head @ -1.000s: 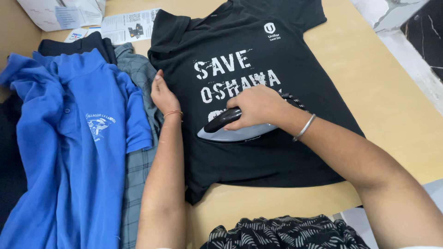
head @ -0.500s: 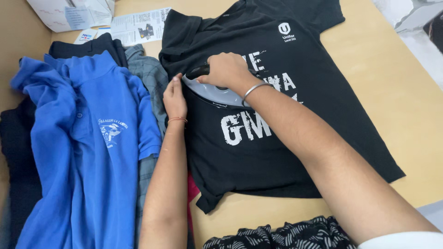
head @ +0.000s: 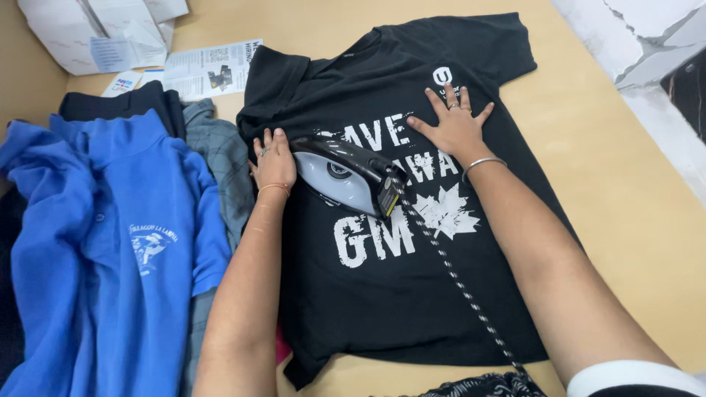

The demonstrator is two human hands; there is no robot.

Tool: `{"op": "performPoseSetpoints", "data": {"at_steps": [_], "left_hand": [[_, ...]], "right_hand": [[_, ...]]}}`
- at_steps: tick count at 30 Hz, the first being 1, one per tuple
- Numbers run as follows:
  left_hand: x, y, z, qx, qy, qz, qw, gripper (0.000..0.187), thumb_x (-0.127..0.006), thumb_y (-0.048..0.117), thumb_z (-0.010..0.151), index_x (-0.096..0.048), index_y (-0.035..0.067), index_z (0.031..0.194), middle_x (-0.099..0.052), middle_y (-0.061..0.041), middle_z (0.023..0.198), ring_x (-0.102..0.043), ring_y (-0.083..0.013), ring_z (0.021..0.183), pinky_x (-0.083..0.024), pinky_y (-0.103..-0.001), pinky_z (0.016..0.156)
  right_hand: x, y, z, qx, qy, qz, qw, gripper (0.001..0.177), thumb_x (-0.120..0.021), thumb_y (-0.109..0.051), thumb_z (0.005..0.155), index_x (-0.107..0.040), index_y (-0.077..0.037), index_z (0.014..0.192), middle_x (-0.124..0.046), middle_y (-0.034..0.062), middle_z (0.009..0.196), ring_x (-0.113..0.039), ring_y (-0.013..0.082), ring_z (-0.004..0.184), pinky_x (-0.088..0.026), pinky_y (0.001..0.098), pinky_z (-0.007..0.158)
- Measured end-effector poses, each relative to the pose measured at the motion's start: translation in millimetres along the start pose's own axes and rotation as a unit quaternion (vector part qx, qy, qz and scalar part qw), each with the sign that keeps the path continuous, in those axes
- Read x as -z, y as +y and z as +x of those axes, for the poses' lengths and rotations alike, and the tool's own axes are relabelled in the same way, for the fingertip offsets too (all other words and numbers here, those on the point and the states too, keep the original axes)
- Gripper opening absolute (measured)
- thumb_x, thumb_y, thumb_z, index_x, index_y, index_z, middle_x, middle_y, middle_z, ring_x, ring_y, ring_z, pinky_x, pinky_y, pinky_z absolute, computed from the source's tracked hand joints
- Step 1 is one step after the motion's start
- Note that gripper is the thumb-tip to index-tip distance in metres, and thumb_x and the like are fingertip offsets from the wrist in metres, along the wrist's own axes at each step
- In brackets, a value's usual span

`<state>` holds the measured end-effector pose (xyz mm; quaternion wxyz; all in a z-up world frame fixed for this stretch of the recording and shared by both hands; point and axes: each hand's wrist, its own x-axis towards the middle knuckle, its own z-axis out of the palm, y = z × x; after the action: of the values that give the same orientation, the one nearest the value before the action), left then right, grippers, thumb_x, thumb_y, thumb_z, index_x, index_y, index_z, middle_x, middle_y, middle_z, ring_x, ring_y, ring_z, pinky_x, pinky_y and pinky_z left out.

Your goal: The person irons several garments on a wooden table. They first smooth and iron a pair of black trousers, then switch to a black graphic t-shirt, ironing the front surface. The person uses a steam iron and handles the clothes by hand.

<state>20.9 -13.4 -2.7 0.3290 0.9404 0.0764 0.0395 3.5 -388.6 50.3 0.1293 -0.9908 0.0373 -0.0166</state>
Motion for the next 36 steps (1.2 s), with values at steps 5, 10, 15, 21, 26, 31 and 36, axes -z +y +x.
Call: {"op": "performPoseSetpoints", "data": {"at_steps": [5, 10, 15, 21, 26, 31, 36], "left_hand": [[-11.6, 43.2, 9.4, -0.009, -0.022, 0.055, 0.998, 0.072, -0.008, 0.055, 0.104, -0.039, 0.018, 0.157, -0.024, -0.006, 0.168, -0.011, -0.0323, 0.157, 0.007, -0.062, 0.124], [-34.0, 77.2, 36.0, -0.059, -0.010, 0.113, 0.992, 0.076, -0.013, 0.063, 0.101, -0.037, 0.017, 0.157, -0.024, -0.006, 0.167, -0.013, -0.0303, 0.155, 0.006, -0.058, 0.121], [-44.7, 86.1, 66.4, -0.088, -0.004, 0.052, 0.995, 0.077, -0.020, 0.066, 0.101, -0.045, 0.016, 0.153, -0.032, -0.007, 0.164, -0.018, -0.0296, 0.154, 0.005, -0.054, 0.122], [-28.6, 69.7, 50.0, -0.137, 0.058, -0.360, 0.921, 0.054, -0.049, 0.045, 0.105, -0.066, 0.004, 0.137, -0.068, -0.014, 0.139, -0.060, -0.0241, 0.135, -0.040, -0.036, 0.118], [-14.1, 73.9, -10.7, -0.173, 0.059, -0.384, 0.905, 0.047, -0.049, 0.034, 0.109, -0.063, 0.000, 0.137, -0.069, -0.016, 0.135, -0.063, -0.0238, 0.130, -0.044, -0.033, 0.113], [-15.7, 86.0, -82.1, -0.141, 0.021, -0.278, 0.950, 0.062, -0.037, 0.045, 0.109, -0.045, 0.000, 0.150, -0.050, -0.020, 0.154, -0.041, -0.0317, 0.147, -0.027, -0.040, 0.121], [-11.3, 66.8, -125.0, -0.187, 0.005, 0.048, 0.981, 0.077, -0.036, 0.055, 0.103, -0.029, 0.001, 0.157, -0.030, -0.023, 0.163, -0.023, -0.0386, 0.150, -0.012, -0.047, 0.122]], "right_hand": [[8.3, 27.8, 29.2, -0.005, 0.021, 0.003, 1.000, 0.096, -0.043, -0.088, 0.080, -0.036, -0.033, 0.158, -0.020, 0.0082, 0.170, -0.009, 0.0355, 0.157, 0.007, 0.0808, 0.111], [17.3, 60.8, 60.3, 0.002, 0.041, 0.003, 0.999, 0.096, -0.045, -0.088, 0.081, -0.037, -0.031, 0.158, -0.024, 0.0088, 0.168, -0.013, 0.0344, 0.156, 0.005, 0.0796, 0.112], [8.9, 81.1, 79.3, 0.008, 0.082, 0.008, 0.997, 0.089, -0.051, -0.081, 0.086, -0.046, -0.024, 0.153, -0.033, 0.0127, 0.163, -0.021, 0.0363, 0.152, -0.001, 0.0789, 0.110], [16.7, 68.1, 43.1, 0.006, 0.228, 0.037, 0.973, 0.044, -0.064, -0.050, 0.104, -0.069, -0.014, 0.130, -0.064, 0.0159, 0.133, -0.056, 0.0312, 0.133, -0.038, 0.0518, 0.115], [77.0, -3.5, -4.6, -0.121, 0.083, 0.331, 0.932, 0.057, -0.059, -0.059, 0.102, -0.075, -0.007, 0.120, -0.075, 0.0198, 0.096, -0.074, 0.0294, 0.085, -0.053, 0.0420, 0.081], [84.2, -58.4, -15.1, 0.069, -0.005, 0.108, 0.992, 0.092, -0.092, -0.057, 0.074, -0.057, 0.006, 0.132, -0.068, 0.0307, 0.103, -0.068, 0.0400, 0.094, -0.053, 0.0392, 0.079], [93.5, -78.0, -22.1, 0.044, -0.062, 0.003, 0.997, 0.070, -0.079, -0.024, 0.068, -0.066, -0.008, 0.135, -0.075, 0.0209, 0.112, -0.074, 0.0358, 0.102, -0.058, 0.0403, 0.090]]}}
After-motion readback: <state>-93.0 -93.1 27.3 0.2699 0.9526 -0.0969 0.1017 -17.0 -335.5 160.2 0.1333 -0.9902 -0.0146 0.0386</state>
